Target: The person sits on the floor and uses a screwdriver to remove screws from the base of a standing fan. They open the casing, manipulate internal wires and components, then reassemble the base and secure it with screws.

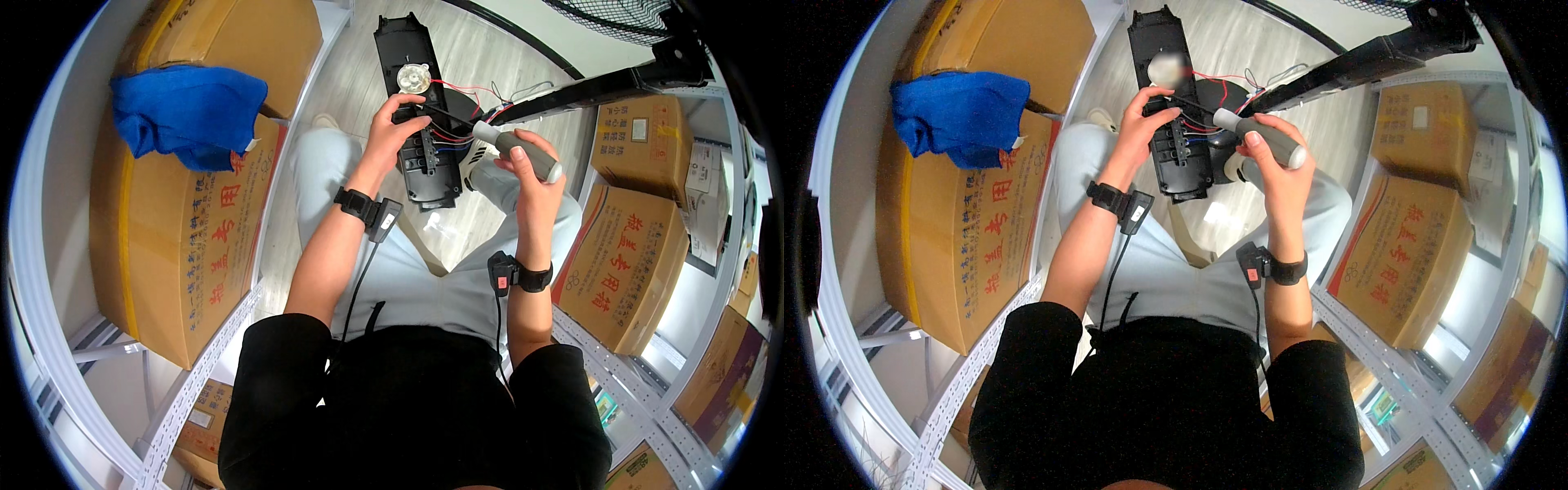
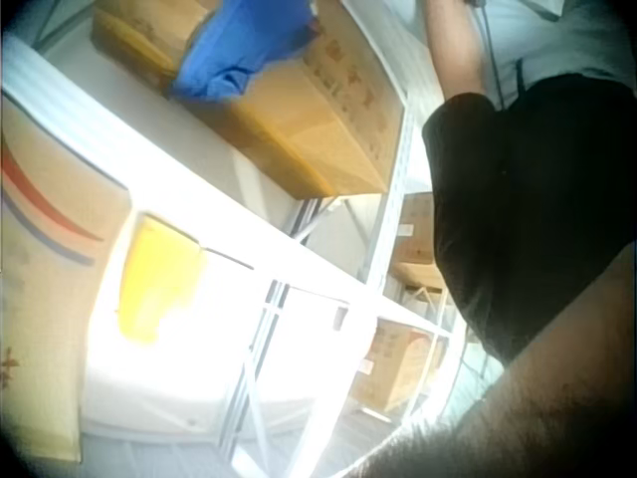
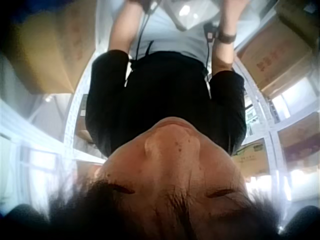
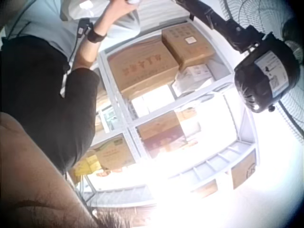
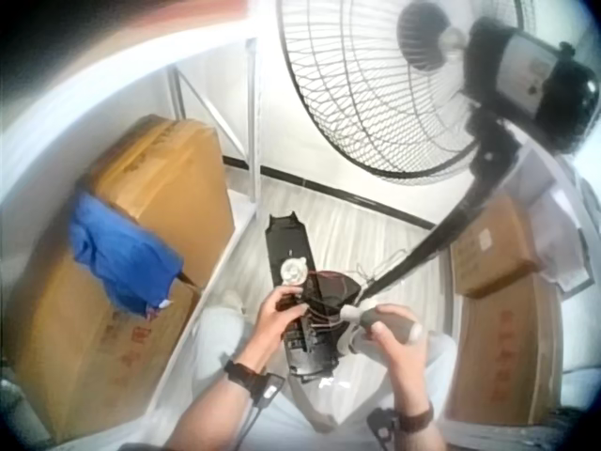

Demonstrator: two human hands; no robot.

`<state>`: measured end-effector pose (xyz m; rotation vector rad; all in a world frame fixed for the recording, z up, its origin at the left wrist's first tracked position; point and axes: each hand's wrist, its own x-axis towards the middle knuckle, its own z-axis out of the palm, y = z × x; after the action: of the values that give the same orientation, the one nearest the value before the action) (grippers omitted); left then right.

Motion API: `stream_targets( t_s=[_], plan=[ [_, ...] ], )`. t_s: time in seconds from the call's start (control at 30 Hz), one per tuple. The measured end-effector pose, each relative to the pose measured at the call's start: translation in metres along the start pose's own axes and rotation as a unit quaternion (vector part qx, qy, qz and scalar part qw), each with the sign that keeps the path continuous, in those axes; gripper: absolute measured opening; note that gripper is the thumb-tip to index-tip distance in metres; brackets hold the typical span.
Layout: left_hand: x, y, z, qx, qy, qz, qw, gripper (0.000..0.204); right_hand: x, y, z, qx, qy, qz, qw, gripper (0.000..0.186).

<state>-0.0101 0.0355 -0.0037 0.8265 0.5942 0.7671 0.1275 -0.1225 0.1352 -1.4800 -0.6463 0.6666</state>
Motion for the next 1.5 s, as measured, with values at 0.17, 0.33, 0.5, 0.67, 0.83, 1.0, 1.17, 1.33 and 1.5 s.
stream_targets(
  t_s=[0.17, 0.33, 0.5, 0.67, 0.83, 1.0, 1.17, 1.33, 1.5],
  plan=[
    [-0.002, 0.002, 0.003, -0.003, -0.012, 0.003, 1.0, 0.022, -0.001, 0.001, -0.001, 0.003, 0.005, 0.0, 1.0, 0.034],
    [0.003, -0.008, -0.005, 0.041, -0.009, 0.019, 0.999, 0.021, 0.001, 0.001, -0.002, 0.017, 0.01, 0.005, 1.0, 0.036],
    [0.003, -0.012, -0.005, 0.048, -0.008, 0.026, 0.998, 0.02, 0.002, 0.006, -0.004, 0.027, 0.014, 0.01, 0.999, 0.036],
    [0.002, -0.009, -0.005, 0.022, -0.012, 0.003, 1.0, 0.02, -0.001, 0.01, -0.006, 0.037, 0.018, 0.016, 0.999, 0.036],
    [0.002, -0.009, -0.003, -0.002, 0.004, 0.006, 1.0, 0.019, -0.004, 0.011, -0.007, 0.017, 0.003, 0.035, 0.999, 0.039],
    [0.004, -0.009, -0.003, -0.008, 0.01, 0.004, 1.0, 0.019, -0.003, 0.013, -0.006, 0.022, 0.004, 0.035, 0.999, 0.039],
    [0.006, -0.012, -0.008, -0.008, 0.017, 0.003, 1.0, 0.019, -0.004, 0.015, -0.005, 0.022, -0.004, 0.039, 0.999, 0.037],
    [0.006, -0.011, -0.008, -0.01, 0.026, 0.004, 1.0, 0.018, -0.006, 0.011, 0.0, 0.045, -0.006, 0.034, 0.998, 0.031],
    [0.005, -0.01, -0.007, -0.035, 0.028, -0.005, 0.999, 0.018, -0.009, 0.011, 0.0, 0.021, -0.031, 0.034, 0.999, 0.029]
  ],
)
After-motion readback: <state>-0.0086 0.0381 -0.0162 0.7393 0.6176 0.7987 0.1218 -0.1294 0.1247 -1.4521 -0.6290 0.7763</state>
